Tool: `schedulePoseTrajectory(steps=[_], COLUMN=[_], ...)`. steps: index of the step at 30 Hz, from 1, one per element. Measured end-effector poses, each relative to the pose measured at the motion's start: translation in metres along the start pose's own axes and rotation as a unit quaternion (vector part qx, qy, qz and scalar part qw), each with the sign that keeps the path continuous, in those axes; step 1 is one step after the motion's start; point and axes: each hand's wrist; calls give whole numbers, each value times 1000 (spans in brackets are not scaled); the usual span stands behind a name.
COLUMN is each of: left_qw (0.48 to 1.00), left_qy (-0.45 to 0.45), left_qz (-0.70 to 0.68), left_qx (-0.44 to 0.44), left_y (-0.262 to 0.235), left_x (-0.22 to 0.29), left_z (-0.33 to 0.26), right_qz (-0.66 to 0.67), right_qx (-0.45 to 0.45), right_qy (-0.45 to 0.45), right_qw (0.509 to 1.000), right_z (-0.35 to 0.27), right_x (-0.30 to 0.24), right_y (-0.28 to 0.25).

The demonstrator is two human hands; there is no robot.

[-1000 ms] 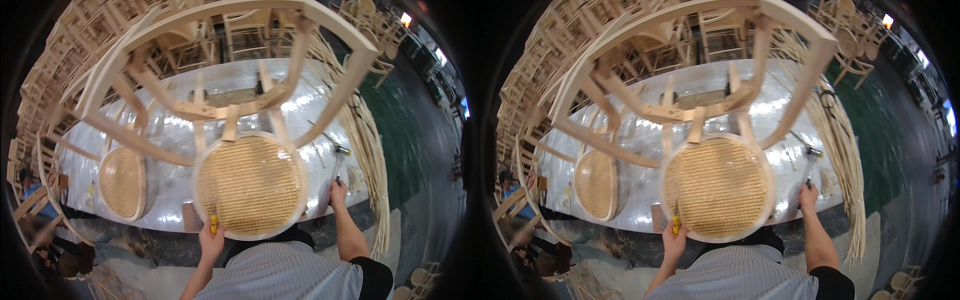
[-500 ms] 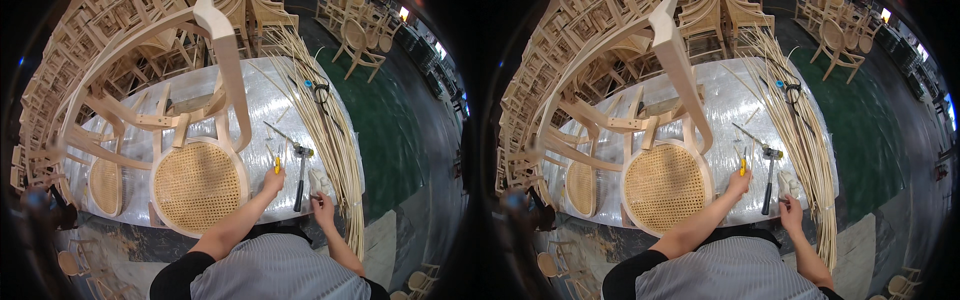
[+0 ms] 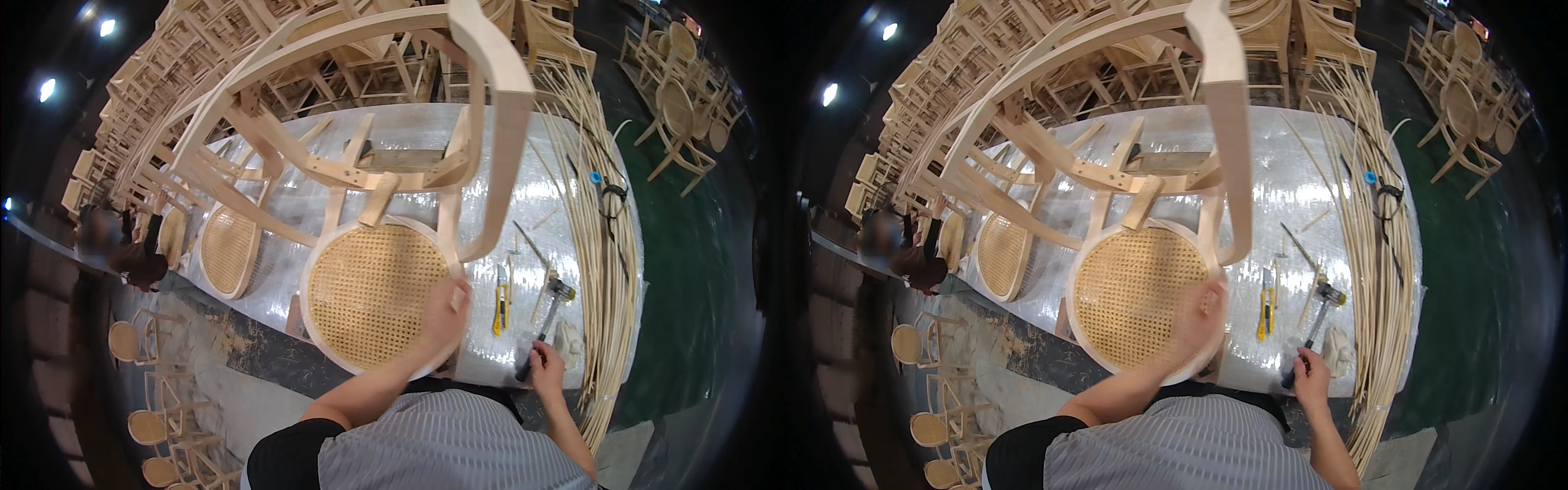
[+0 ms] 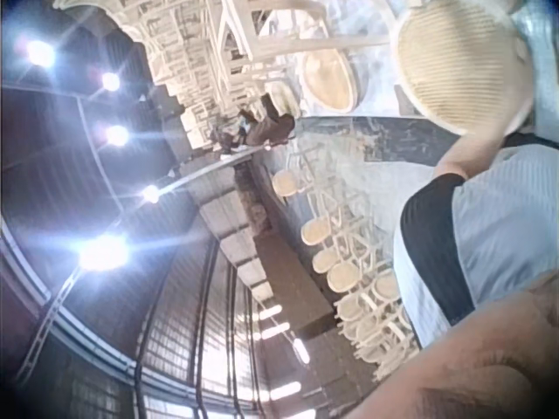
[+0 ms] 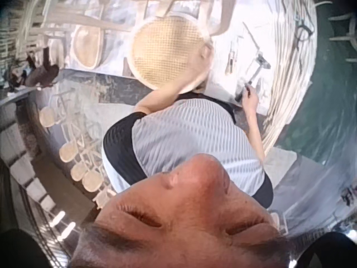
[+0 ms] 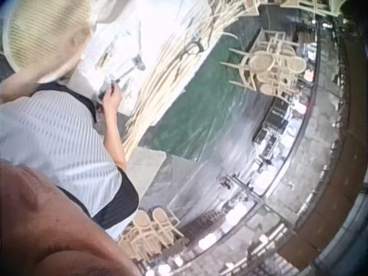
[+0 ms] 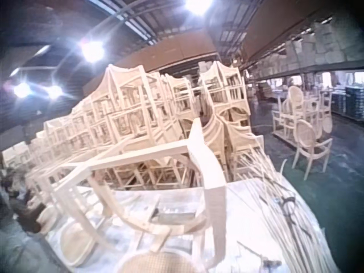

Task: The person weaves thin cane strips into the seat frame of a wooden chair. They thread the cane through pre-drilled holes, use a hammer to tap the strips into place, and trim excess material with a utility knife. The process is repeated around the perimeter of the seat.

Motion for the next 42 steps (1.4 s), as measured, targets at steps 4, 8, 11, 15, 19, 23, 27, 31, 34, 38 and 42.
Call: schedulePoseTrajectory(steps=[4,8,11,15,19,23,27,31,34,38,42], left_qw=[960,943,946,981,995,982,961,963,962,949,955], left_qy=[26,-142,-183,-80,-76,63,-38,29,7,-35,-161], left_qz=[237,300,266,148,57,3,-41,-24,-11,-42,-55], left_qx=[149,29,-37,94,25,-180,-269,-268,-271,-311,-244], left_y=[-109,-123,-134,-172,-152,-129,-58,-39,-46,-66,-113], left_x=[-72,-117,-148,-145,-77,-22,23,39,35,33,8], left_z=[138,229,237,221,132,-2,-59,-57,-73,-93,-126], right_qz=[19,63,39,20,24,163,286,209,22,-116,-140], right_qx=[-21,-31,-70,-86,-49,-156,-122,-26,-27,4,21], right_qy=[-7,40,58,77,116,113,169,23,-34,-133,-178], right_qw=[1000,997,995,993,992,968,935,977,999,984,974], right_z=[17,5,-13,-38,-66,-47,-23,27,93,168,159], right_x=[-25,-35,-51,-66,-51,-106,-121,-88,-57,-32,-74], right_y=[37,70,94,105,75,74,71,61,53,25,54])
Point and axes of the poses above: each hand's wrist, its own z-axis towards the middle knuckle, its own y-axis out of the palm, x = y × z, and after that the axes turned 8 degrees about x, right-handed
